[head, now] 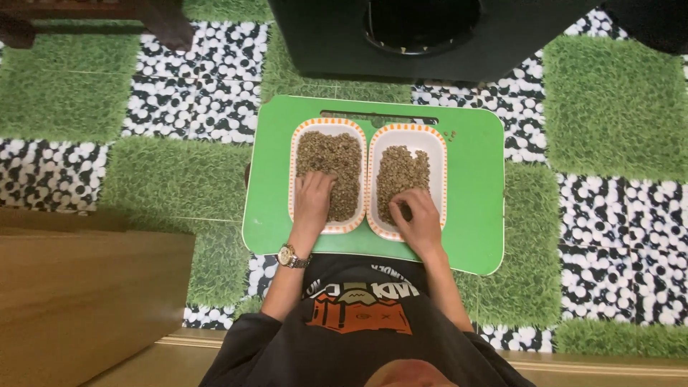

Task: Manually sorting through green coffee beans in trays to remove defects or debris.

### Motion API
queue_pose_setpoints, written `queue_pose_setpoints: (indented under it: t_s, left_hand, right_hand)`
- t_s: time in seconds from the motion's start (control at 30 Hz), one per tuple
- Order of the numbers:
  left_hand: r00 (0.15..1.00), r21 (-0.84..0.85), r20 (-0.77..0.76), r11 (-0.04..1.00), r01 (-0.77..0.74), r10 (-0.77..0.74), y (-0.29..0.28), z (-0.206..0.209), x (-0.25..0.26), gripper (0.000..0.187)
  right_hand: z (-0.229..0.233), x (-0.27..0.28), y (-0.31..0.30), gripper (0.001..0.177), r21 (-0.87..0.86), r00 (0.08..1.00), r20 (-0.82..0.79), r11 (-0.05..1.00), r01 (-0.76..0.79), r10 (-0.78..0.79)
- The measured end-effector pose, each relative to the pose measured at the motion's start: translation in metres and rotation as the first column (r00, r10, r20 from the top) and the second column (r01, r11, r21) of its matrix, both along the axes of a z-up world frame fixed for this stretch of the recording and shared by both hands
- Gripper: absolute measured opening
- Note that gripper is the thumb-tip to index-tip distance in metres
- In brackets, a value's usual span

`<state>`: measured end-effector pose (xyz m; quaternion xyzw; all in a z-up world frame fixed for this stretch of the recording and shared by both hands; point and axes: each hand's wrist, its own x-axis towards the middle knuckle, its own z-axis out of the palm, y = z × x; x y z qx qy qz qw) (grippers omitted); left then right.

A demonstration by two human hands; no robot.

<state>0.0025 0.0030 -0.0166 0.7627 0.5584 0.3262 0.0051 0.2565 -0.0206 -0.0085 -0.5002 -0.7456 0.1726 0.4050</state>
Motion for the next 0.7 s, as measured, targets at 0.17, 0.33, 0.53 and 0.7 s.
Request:
queue_pose_setpoints:
  t_s: [0.17, 0.33, 0.53, 0.7]
  left_hand:
    - [1.000, -0.021, 0.008, 1.000, 0.013, -0.013, -0.001, 0.004, 0.001, 0.009]
    - [1.000, -0.017, 0.012, 1.000, 0.010, -0.010, 0.000, 0.002, 0.000, 0.010]
    - [1.000, -0.016, 0.019, 1.000, 0.017, -0.017, -0.001, 0.007, 0.001, 0.009]
    - [1.000, -0.009, 0.027, 1.000, 0.011, -0.010, -0.003, 0.012, 0.003, 0.009]
  right_hand:
    - [-0.003, 0.000, -0.001, 0.005, 0.003, 1.000, 0.004, 1.000, -0.002, 0.002]
    - [-0.001, 0.000, 0.000, 0.005, 0.009, 1.000, -0.006, 1.000, 0.002, -0.002]
    - [0.001, -0.001, 0.001, 0.005, 0.018, 1.000, 0.003, 1.000, -0.011, 0.011]
    - [0.000, -0.001, 0.001, 0.004, 0.026, 1.000, 0.007, 1.000, -0.014, 0.014]
